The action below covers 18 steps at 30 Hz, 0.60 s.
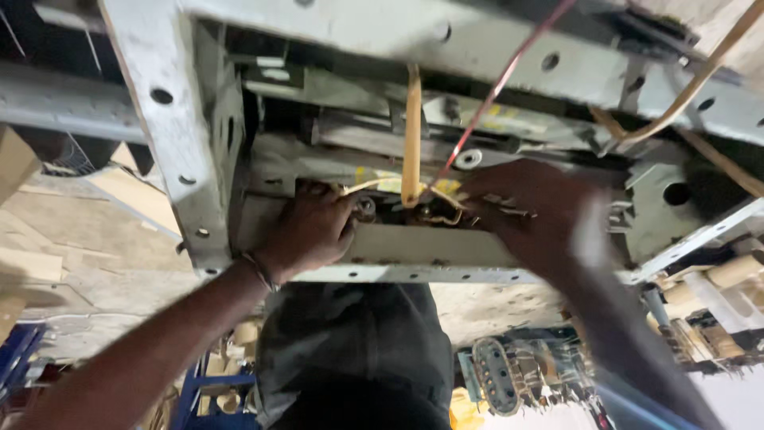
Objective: The person works on the frame of a textile machine, positioning a metal bracket over a bolt and tightening it by hand while guiding a cord along the frame. They then reach inside the machine housing to adjust internal components and reposition the assembly.
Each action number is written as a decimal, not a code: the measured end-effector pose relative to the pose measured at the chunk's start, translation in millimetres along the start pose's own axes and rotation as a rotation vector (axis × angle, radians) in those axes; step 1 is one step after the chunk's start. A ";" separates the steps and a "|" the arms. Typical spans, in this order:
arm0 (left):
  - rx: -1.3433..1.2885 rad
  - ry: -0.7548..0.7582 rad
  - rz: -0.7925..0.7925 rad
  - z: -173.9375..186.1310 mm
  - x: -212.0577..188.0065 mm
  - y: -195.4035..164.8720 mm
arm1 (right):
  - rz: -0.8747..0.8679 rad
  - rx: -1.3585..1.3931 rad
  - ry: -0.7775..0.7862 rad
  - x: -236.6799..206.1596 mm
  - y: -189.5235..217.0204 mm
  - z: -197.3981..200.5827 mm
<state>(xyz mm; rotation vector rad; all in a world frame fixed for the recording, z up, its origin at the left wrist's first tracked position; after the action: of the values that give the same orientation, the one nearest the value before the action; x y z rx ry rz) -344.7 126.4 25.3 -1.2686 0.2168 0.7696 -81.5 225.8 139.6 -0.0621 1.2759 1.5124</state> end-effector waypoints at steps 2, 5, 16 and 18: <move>-0.077 0.169 0.073 -5.0 2.0 -0.9 | 0.120 -0.063 0.041 -11.6 -8.4 -44.3; -0.048 0.377 0.172 -12.5 9.0 2.7 | 0.184 -0.099 0.115 -14.1 -31.2 -100.4; -0.239 0.252 0.028 -45.3 4.6 29.6 | 0.303 -0.761 0.374 5.7 -40.2 -211.5; -0.301 0.269 0.073 -51.1 4.8 36.7 | 0.283 -0.819 0.359 9.3 -38.0 -218.1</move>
<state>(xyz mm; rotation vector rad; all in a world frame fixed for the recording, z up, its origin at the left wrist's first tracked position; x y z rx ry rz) -350.9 85.0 -21.9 -1.6591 0.3763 0.7095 -179.2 68.8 17.5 -0.7357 0.8687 2.2647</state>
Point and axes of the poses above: each hand's wrist, its own x-axis towards the middle knuckle, its own z-axis out of the back of the hand, y = z × x, the point moved 3 cm from there along x, towards the middle knuckle, and after that the axes turned 12 degrees about y, right-handed, at the moved point
